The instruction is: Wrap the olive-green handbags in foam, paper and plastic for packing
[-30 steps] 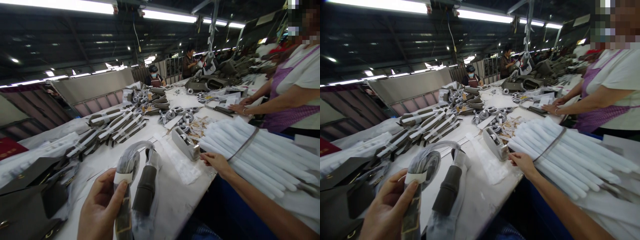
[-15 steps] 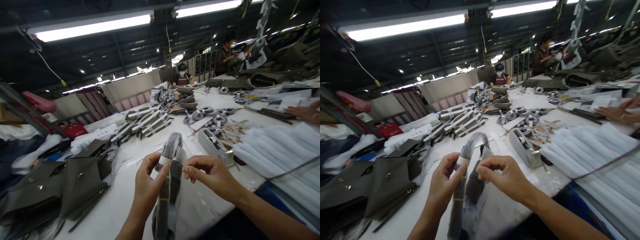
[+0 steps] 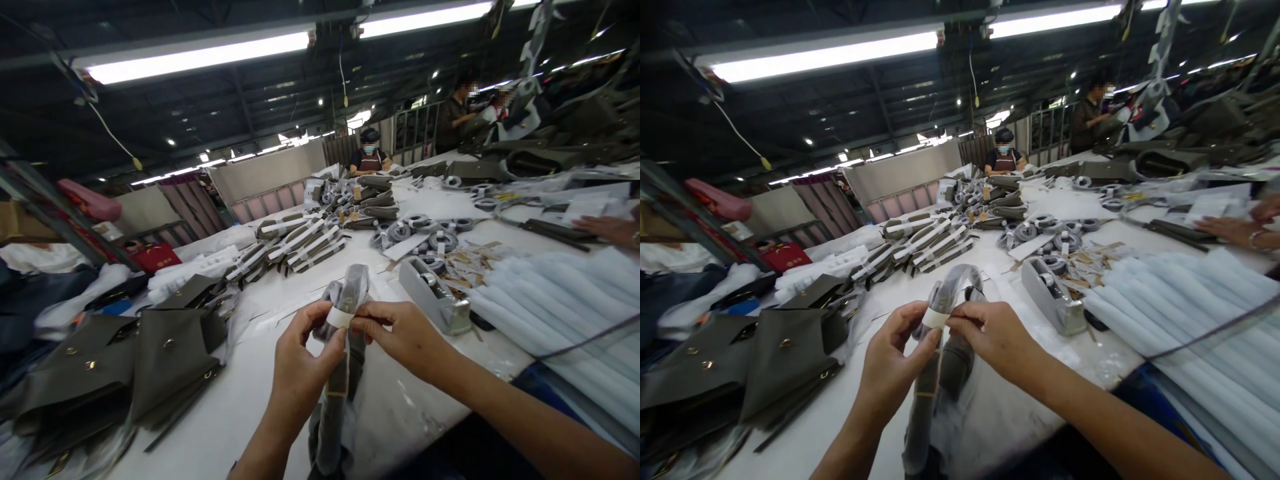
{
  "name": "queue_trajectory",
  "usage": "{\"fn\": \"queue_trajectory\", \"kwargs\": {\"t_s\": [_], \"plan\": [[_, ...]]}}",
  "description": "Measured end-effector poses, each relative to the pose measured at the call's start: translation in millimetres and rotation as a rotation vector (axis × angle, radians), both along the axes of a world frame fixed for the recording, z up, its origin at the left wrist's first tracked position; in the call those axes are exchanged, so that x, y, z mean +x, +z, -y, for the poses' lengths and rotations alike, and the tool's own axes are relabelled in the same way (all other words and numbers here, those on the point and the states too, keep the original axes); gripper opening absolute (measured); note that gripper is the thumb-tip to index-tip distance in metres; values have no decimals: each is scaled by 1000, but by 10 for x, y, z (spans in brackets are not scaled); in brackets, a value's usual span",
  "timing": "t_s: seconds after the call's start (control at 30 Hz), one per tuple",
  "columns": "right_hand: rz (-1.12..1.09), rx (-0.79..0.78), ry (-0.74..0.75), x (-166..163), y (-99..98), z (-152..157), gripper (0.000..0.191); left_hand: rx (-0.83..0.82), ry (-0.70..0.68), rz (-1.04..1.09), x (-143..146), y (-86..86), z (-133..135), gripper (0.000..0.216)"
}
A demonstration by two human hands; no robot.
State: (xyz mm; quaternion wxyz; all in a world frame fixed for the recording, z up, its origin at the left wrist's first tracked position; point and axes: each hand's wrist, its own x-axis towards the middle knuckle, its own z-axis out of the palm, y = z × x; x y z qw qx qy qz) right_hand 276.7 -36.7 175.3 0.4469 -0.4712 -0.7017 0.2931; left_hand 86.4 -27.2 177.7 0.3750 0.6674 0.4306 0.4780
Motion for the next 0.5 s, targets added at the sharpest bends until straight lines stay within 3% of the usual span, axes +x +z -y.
{"fn": "queue_trajectory", "kwargs": {"t_s": [0.2, 0.5], "plan": [[-147, -68, 96, 18, -70, -4, 38, -1, 7, -39, 52, -29, 48, 36], [-497, -120, 140, -121, -148, -60, 27, -107, 63, 3, 90, 30, 127, 49]]}}
